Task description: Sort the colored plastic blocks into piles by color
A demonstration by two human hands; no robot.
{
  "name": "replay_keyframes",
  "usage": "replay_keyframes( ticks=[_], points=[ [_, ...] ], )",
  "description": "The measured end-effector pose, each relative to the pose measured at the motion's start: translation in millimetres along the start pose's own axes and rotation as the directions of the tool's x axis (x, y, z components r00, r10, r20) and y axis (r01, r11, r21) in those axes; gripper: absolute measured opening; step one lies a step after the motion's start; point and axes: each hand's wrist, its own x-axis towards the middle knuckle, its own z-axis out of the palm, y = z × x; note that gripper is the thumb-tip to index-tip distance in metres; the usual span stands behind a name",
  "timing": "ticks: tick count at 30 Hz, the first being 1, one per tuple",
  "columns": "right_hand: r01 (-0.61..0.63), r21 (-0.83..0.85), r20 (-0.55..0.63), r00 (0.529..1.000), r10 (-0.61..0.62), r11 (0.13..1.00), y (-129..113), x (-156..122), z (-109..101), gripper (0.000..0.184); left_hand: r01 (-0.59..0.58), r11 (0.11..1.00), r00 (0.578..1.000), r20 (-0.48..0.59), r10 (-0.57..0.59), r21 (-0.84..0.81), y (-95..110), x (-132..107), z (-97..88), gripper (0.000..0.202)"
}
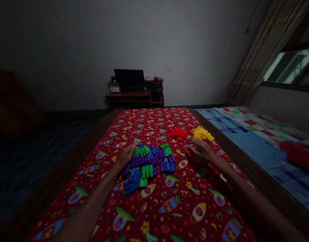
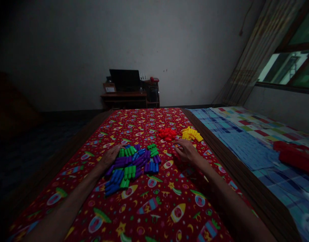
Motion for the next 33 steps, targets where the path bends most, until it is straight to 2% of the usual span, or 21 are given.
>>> replay_keyframes(
  ticks=[2, 4, 5, 7, 9, 11, 15, 18, 22, 24, 27, 33],
  points=[
    [0.046, 0.051, 0.037, 0.998, -0.048, 0.998, -20, 21, 19, 0.029, 0.000, 1.000, 1.000, -0.008, 0.000, -0.002, -5, 1, 1.2, 0.063],
    [0.107, 0.085, 0.135, 0.984, -0.118, 0.991, -43, 44, 41, 0.033, -0.001, 1.000, 1.000, -0.021, 0.001, -0.011, -10, 3, 2.9, 0.065],
    [0.128, 0.067, 0.177, 0.975, -0.138, 0.990, -53, 54, 51, 0.034, -0.003, 1.000, 1.000, -0.027, 0.003, -0.014, -13, 4, 3.6, 0.067],
    [0.126, -0.012, 0.273, 0.955, -0.118, 0.992, -70, 71, 69, 0.024, -0.011, 1.000, 1.000, -0.023, 0.011, -0.016, -15, 4, 3.9, 0.069],
    [0.115, -0.075, 0.351, 0.933, -0.082, 0.991, -77, 81, 80, 0.017, -0.020, 1.000, 1.000, -0.008, 0.020, -0.009, -13, 3, 2.8, 0.069],
    [0.112, -0.068, 0.363, 0.928, -0.080, 0.991, -74, 82, 83, 0.018, -0.021, 1.000, 1.000, 0.003, 0.021, 0.001, -8, 2, 0.9, 0.067],
    [0.100, -0.033, 0.154, 0.984, -0.094, 0.994, -44, 59, 63, 0.013, -0.003, 1.000, 1.000, 0.006, 0.002, 0.012, 2, 0, -1.3, 0.066],
    [0.064, -0.142, 0.028, 0.998, -0.061, 0.988, -16, 26, 39, 0.018, 0.004, 1.000, 1.000, 0.002, -0.004, 0.008, 4, -1, -1.2, 0.066],
    [-0.034, -0.366, 0.008, 0.999, 0.039, 0.930, 11, -20, 19, 0.020, 0.016, 1.000, 1.000, -0.012, -0.016, 0.012, 4, -1, -1.2, 0.065],
    [-0.077, -0.420, 0.001, 0.996, 0.085, 0.904, 21, -37, 14, 0.019, 0.022, 1.000, 1.000, -0.005, -0.022, 0.020, 4, -1, -1.5, 0.064],
    [-0.111, -0.415, -0.011, 0.993, 0.117, 0.903, 33, -52, 7, 0.020, 0.020, 0.999, 1.000, -0.002, -0.020, 0.029, 2, -1, -1.5, 0.063],
    [-0.136, -0.378, -0.032, 0.990, 0.134, 0.916, 51, -61, -7, 0.023, 0.003, 1.000, 1.000, -0.013, -0.003, 0.027, -2, 1, 0.2, 0.067]
  ],
)
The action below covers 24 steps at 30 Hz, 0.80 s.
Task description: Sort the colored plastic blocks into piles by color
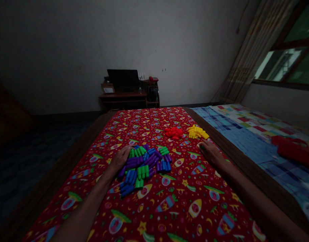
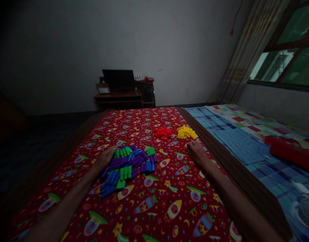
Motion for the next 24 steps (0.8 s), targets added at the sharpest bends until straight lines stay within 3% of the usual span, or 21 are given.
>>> replay_keyframes(
  ticks=[4, 7, 9, 13, 17, 20, 24],
  points=[
    [0.009, 0.035, -0.032, 0.999, -0.008, 0.999, 4, 1, -2, 0.024, 0.005, 1.000, 1.000, 0.004, -0.005, 0.003, 1, 0, -0.5, 0.068],
    [0.020, 0.056, -0.092, 0.996, -0.015, 0.998, -13, 12, -3, 0.023, 0.012, 1.000, 1.000, 0.010, -0.012, 0.000, 3, 0, -1.2, 0.068],
    [0.085, 0.121, -0.089, 0.993, -0.075, 0.989, -38, 26, -1, 0.023, 0.014, 1.000, 1.000, 0.010, -0.014, -0.001, 4, -1, -1.3, 0.068],
    [0.274, 0.285, 0.029, 0.955, -0.294, 0.918, -102, 64, 10, 0.029, 0.012, 1.000, 1.000, 0.001, -0.012, 0.005, 5, -2, -1.2, 0.064],
    [0.292, 0.323, 0.172, 0.917, -0.360, 0.900, -145, 94, 26, 0.028, 0.020, 1.000, 1.000, 0.006, -0.020, 0.010, 6, -3, -1.5, 0.065],
    [0.274, 0.388, 0.168, 0.918, -0.360, 0.880, -146, 96, 28, 0.022, 0.023, 1.000, 1.000, 0.012, -0.023, 0.000, 7, -2, -1.8, 0.066],
    [0.161, 0.479, -0.012, 0.984, -0.177, 0.863, -110, 73, 13, 0.027, 0.013, 1.000, 1.000, 0.012, -0.013, -0.005, 6, -2, -2.1, 0.064]
  ],
)
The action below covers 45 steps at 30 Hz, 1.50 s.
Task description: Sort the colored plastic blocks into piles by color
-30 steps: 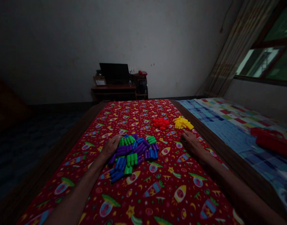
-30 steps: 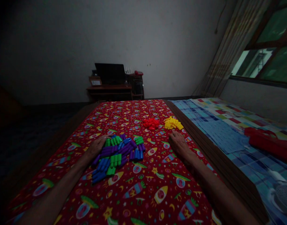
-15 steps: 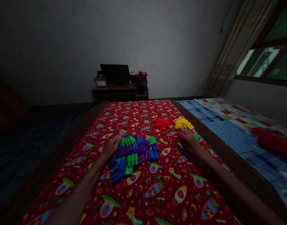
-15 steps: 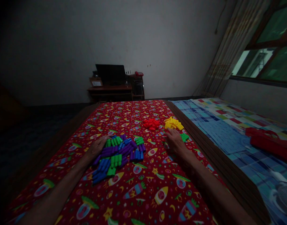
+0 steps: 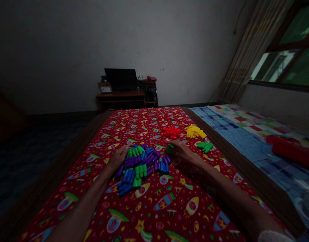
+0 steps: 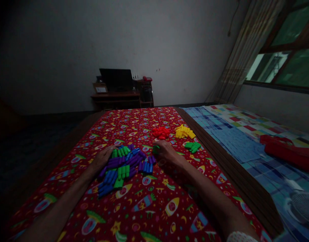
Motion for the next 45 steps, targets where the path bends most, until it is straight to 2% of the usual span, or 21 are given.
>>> replay_keyframes(
  ticks=[2, 4, 7, 11, 13, 17, 20, 22, 24, 26, 27, 30, 33, 35, 38, 45],
  points=[
    [-0.090, 0.024, -0.121, 0.988, 0.092, 0.996, 14, -21, -23, 0.028, 0.003, 1.000, 1.000, -0.001, -0.003, -0.001, -1, 1, 0.1, 0.063],
    [-0.205, 0.025, -0.218, 0.954, 0.205, 0.978, 28, -42, -48, 0.026, 0.009, 1.000, 1.000, -0.006, -0.009, 0.001, -3, 1, 0.4, 0.063],
    [-0.392, 0.027, -0.339, 0.862, 0.377, 0.920, 43, -74, -78, 0.027, 0.005, 1.000, 1.000, -0.011, -0.005, 0.005, -5, 2, 1.2, 0.062],
    [-0.582, 0.090, -0.369, 0.734, 0.570, 0.808, 55, -107, -91, 0.038, -0.002, 1.000, 1.000, -0.025, 0.002, 0.008, -6, 3, 1.9, 0.064],
    [-0.620, 0.100, -0.375, 0.701, 0.607, 0.778, 59, -117, -91, 0.040, -0.008, 1.000, 1.000, -0.019, 0.008, 0.015, -5, 3, 1.8, 0.066],
    [-0.585, 0.019, -0.426, 0.729, 0.536, 0.811, 65, -120, -91, 0.037, -0.015, 1.000, 1.000, 0.004, 0.015, 0.013, -2, 1, 0.9, 0.069],
    [-0.542, -0.015, -0.469, 0.746, 0.473, 0.840, 59, -106, -90, 0.033, -0.017, 1.000, 1.000, 0.003, 0.017, 0.010, 0, 0, 0.4, 0.068],
    [-0.465, -0.015, -0.442, 0.797, 0.412, 0.885, 45, -88, -85, 0.030, -0.021, 1.000, 1.000, -0.001, 0.021, 0.015, 0, -1, 0.5, 0.066],
    [-0.339, -0.003, -0.344, 0.884, 0.317, 0.941, 24, -64, -72, 0.029, -0.022, 1.000, 1.000, -0.004, 0.022, 0.021, 1, -1, 0.8, 0.066],
    [-0.184, 0.025, -0.157, 0.970, 0.186, 0.983, -3, -34, -51, 0.029, -0.020, 1.000, 1.000, -0.003, 0.020, 0.024, 1, 0, 1.2, 0.067],
    [-0.113, 0.033, -0.047, 0.992, 0.114, 0.993, -17, -18, -37, 0.029, -0.019, 1.000, 1.000, -0.001, 0.019, 0.025, 0, 0, 1.3, 0.068],
    [0.026, 0.006, 0.156, 0.987, -0.027, 1.000, -54, 34, 9, 0.032, -0.019, 0.999, 1.000, 0.010, 0.018, 0.026, 1, 1, 1.2, 0.069],
    [0.055, -0.025, 0.238, 0.970, -0.047, 0.998, -75, 76, 50, 0.034, -0.023, 1.000, 1.000, 0.017, 0.023, 0.017, 1, 0, 0.3, 0.070],
    [0.052, -0.065, 0.283, 0.958, -0.032, 0.997, -80, 92, 67, 0.034, -0.022, 1.000, 1.000, 0.012, 0.022, 0.006, 1, -2, -0.2, 0.070],
    [0.040, -0.073, 0.285, 0.959, -0.017, 0.997, -78, 98, 74, 0.031, -0.020, 1.000, 1.000, 0.002, 0.020, -0.008, 2, -3, -0.3, 0.069],
    [-0.109, 0.050, 0.150, 0.984, 0.100, 0.993, -63, 79, 52, 0.027, -0.052, 0.998, 0.999, 0.005, 0.052, -0.044, 5, -2, 0.7, 0.063]
  ],
)
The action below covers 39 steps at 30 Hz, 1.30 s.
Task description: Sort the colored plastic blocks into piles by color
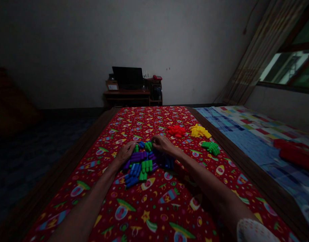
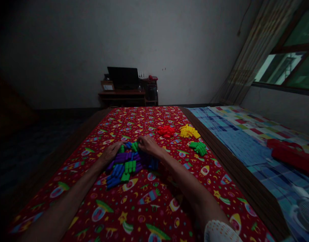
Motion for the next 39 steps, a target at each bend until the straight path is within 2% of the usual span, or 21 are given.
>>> replay_keyframes(
  ticks=[3, 5, 9, 13, 15, 17, 20, 24, 27, 30, 32, 35, 37, 39],
  points=[
    [-0.031, 0.151, -0.127, 0.991, 0.051, 0.988, 13, -13, -18, 0.024, -0.006, 1.000, 1.000, -0.002, 0.006, 0.003, 2, 0, -0.1, 0.063],
    [-0.058, 0.203, -0.223, 0.969, 0.104, 0.977, 28, -28, -39, 0.022, -0.007, 1.000, 1.000, 0.003, 0.007, 0.011, 2, 0, -0.4, 0.063],
    [-0.230, 0.063, -0.395, 0.888, 0.236, 0.971, 69, -73, -103, 0.020, -0.004, 0.999, 1.000, 0.017, 0.004, 0.033, 0, 0, -0.3, 0.063],
    [-0.491, -0.128, -0.380, 0.827, 0.415, 0.862, 105, -123, -162, 0.025, -0.011, 0.998, 1.000, 0.009, 0.010, 0.058, -7, 3, 1.0, 0.062],
    [-0.553, -0.201, -0.317, 0.818, 0.481, 0.808, 117, -140, -178, 0.027, -0.011, 0.998, 1.000, 0.005, 0.011, 0.069, -10, 3, 1.3, 0.059],
    [-0.564, -0.250, -0.245, 0.823, 0.513, 0.787, 125, -150, -184, 0.027, -0.026, 0.997, 0.999, 0.028, 0.024, 0.078, -10, 3, 0.6, 0.054],
    [-0.568, -0.315, -0.172, 0.822, 0.543, 0.760, 134, -154, -179, 0.028, -0.070, 0.993, 0.996, 0.062, 0.064, 0.092, -8, 2, -2.3, 0.048],
    [-0.578, -0.423, -0.234, 0.813, 0.533, 0.698, 138, -153, -169, 0.030, -0.162, 0.978, 0.983, 0.108, 0.148, 0.134, -6, 2, -7.1, 0.040],
    [-0.573, -0.468, -0.283, 0.818, 0.500, 0.673, 128, -150, -165, 0.032, -0.195, 0.964, 0.978, 0.114, 0.176, 0.179, -6, 1, -9.0, 0.038],
    [-0.517, -0.455, -0.300, 0.856, 0.422, 0.725, 104, -141, -158, 0.031, -0.137, 0.974, 0.989, 0.078, 0.124, 0.179, -4, 0, -10.8, 0.039],
    [-0.412, -0.402, -0.268, 0.907, 0.325, 0.818, 82, -133, -146, 0.030, -0.061, 0.988, 0.998, 0.008, 0.061, 0.144, 2, 1, -12.2, 0.040],
    [-0.156, -0.224, -0.173, 0.978, 0.118, 0.962, 44, -115, -115, 0.027, 0.046, 0.999, 0.993, -0.108, -0.045, 0.003, 19, 4, -10.1, 0.046],
    [-0.003, -0.076, -0.158, 0.987, -0.009, 0.997, 21, -101, -89, 0.028, 0.068, 0.990, 0.990, -0.112, -0.082, -0.126, 35, 4, -2.5, 0.053],
    [0.078, 0.039, -0.167, 0.983, -0.070, 0.996, 2, -88, -63, 0.034, 0.046, 0.973, 0.995, -0.072, -0.064, -0.226, 53, 0, 10.6, 0.059]
  ],
)
